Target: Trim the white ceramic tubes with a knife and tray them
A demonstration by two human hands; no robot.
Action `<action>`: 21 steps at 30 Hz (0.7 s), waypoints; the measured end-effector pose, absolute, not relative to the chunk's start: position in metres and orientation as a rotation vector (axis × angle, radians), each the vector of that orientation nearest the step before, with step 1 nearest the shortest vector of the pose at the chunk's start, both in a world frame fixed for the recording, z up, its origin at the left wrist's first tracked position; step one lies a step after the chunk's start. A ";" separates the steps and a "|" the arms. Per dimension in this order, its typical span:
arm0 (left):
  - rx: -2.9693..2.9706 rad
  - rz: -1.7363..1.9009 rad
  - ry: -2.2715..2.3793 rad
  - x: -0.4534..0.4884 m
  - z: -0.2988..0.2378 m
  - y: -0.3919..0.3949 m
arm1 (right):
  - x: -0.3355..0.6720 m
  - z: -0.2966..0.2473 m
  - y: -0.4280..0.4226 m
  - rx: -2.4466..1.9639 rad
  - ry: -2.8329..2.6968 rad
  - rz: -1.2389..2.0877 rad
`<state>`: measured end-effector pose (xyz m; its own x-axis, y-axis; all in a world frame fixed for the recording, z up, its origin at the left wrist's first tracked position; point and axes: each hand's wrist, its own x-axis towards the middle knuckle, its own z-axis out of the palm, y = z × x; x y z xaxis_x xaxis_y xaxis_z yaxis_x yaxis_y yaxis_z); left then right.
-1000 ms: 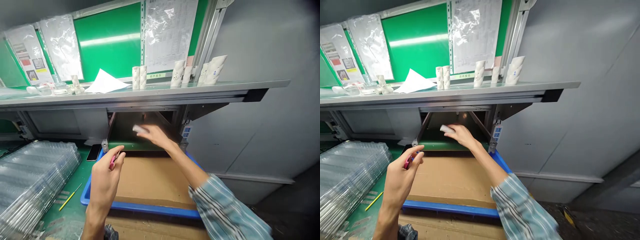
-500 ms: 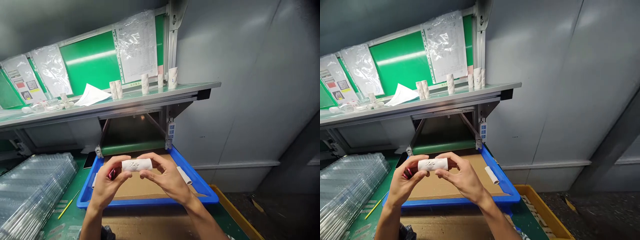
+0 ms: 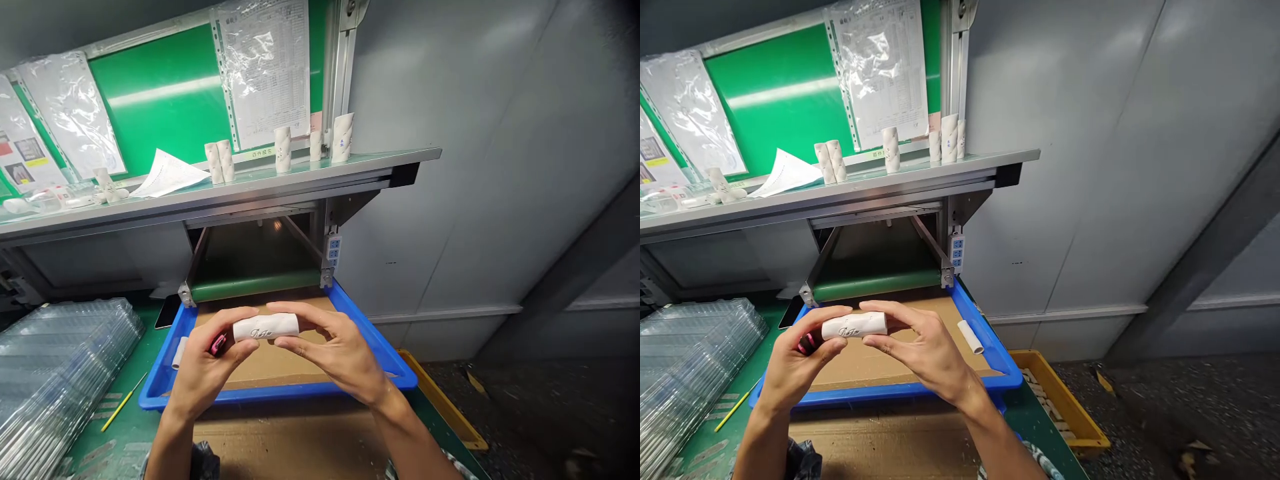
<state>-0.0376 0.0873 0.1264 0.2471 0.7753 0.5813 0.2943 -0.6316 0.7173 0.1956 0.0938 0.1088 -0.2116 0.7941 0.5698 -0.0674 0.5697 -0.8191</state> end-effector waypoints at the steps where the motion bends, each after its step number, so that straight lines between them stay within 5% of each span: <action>1: 2.068 1.375 0.973 -0.038 0.127 0.087 | 0.196 0.108 0.094 -0.619 -1.589 0.913; 10: 2.096 1.382 0.975 -0.040 0.125 0.084 | 0.199 0.109 0.089 -0.528 -1.525 1.143; 21: 2.144 1.324 0.909 -0.042 0.127 0.086 | 0.200 0.105 0.089 -0.580 -1.579 1.050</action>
